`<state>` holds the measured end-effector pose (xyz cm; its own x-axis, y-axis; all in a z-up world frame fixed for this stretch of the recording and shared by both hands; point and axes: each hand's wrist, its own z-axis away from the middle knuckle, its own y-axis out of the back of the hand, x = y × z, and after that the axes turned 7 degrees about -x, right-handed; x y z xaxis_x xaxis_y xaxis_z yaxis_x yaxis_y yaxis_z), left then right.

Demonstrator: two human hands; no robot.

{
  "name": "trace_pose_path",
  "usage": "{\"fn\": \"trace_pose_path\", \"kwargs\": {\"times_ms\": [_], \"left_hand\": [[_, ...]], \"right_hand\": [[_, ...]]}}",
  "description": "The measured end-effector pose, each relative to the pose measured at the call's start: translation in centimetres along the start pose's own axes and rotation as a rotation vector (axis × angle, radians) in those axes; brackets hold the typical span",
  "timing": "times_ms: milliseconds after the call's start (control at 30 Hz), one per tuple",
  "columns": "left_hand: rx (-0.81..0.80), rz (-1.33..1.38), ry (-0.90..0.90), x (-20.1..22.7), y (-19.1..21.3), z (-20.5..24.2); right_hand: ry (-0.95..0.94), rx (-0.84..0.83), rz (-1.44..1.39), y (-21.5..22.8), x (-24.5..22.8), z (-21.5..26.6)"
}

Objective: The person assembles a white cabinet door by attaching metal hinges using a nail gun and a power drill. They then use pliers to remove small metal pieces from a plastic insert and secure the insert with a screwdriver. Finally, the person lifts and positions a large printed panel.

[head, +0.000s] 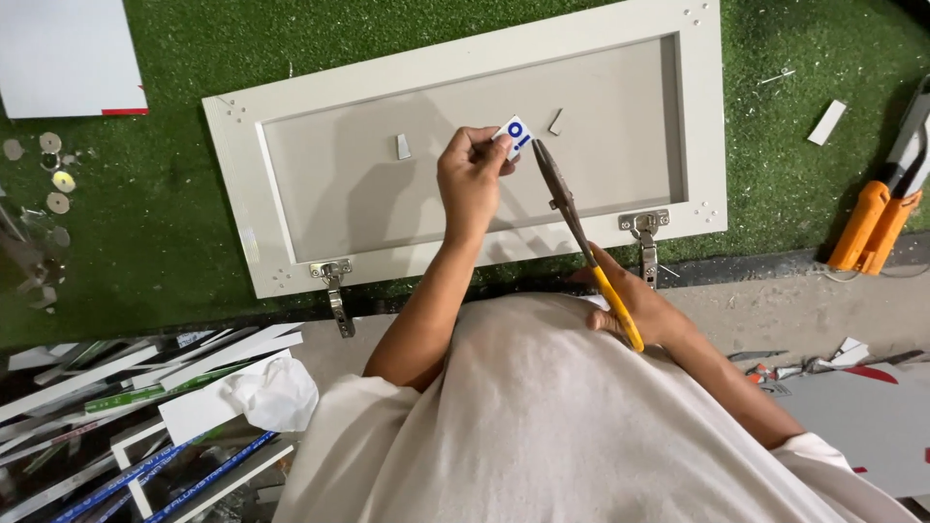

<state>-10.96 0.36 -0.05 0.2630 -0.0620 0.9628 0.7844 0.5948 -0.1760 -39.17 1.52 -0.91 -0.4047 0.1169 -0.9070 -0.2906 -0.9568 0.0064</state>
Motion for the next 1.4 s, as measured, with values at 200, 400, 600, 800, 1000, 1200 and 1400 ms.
{"fn": "trace_pose_path", "kwargs": {"times_ms": [200,400,600,800,1000,1200,1400], "left_hand": [[-0.03,-0.097,-0.064,0.7,-0.2,0.9],[-0.067,-0.194,-0.022,0.0,-0.5,1.0],[-0.056,-0.221,-0.058,0.5,-2.1,0.5],[-0.06,-0.213,0.018,-0.6,-2.8,-0.2],[-0.162,-0.132,0.22,-1.7,-5.4,2.5],[-0.092,-0.17,0.031,-3.9,4.7,-1.3],[0.341,-0.907,-0.176,-5.3,18.6,-5.0]], "right_hand": [[0.04,-0.012,0.045,0.7,0.9,-0.5],[-0.066,-0.021,0.111,0.6,-1.6,-0.3],[-0.123,0.017,0.173,0.7,-1.6,-0.4],[-0.191,0.283,0.221,0.6,0.5,0.1],[-0.169,0.402,0.013,0.2,-0.5,0.3],[-0.376,0.403,0.209,5.0,-2.3,5.0],[-0.253,1.095,0.826,13.6,5.7,9.1]]}}
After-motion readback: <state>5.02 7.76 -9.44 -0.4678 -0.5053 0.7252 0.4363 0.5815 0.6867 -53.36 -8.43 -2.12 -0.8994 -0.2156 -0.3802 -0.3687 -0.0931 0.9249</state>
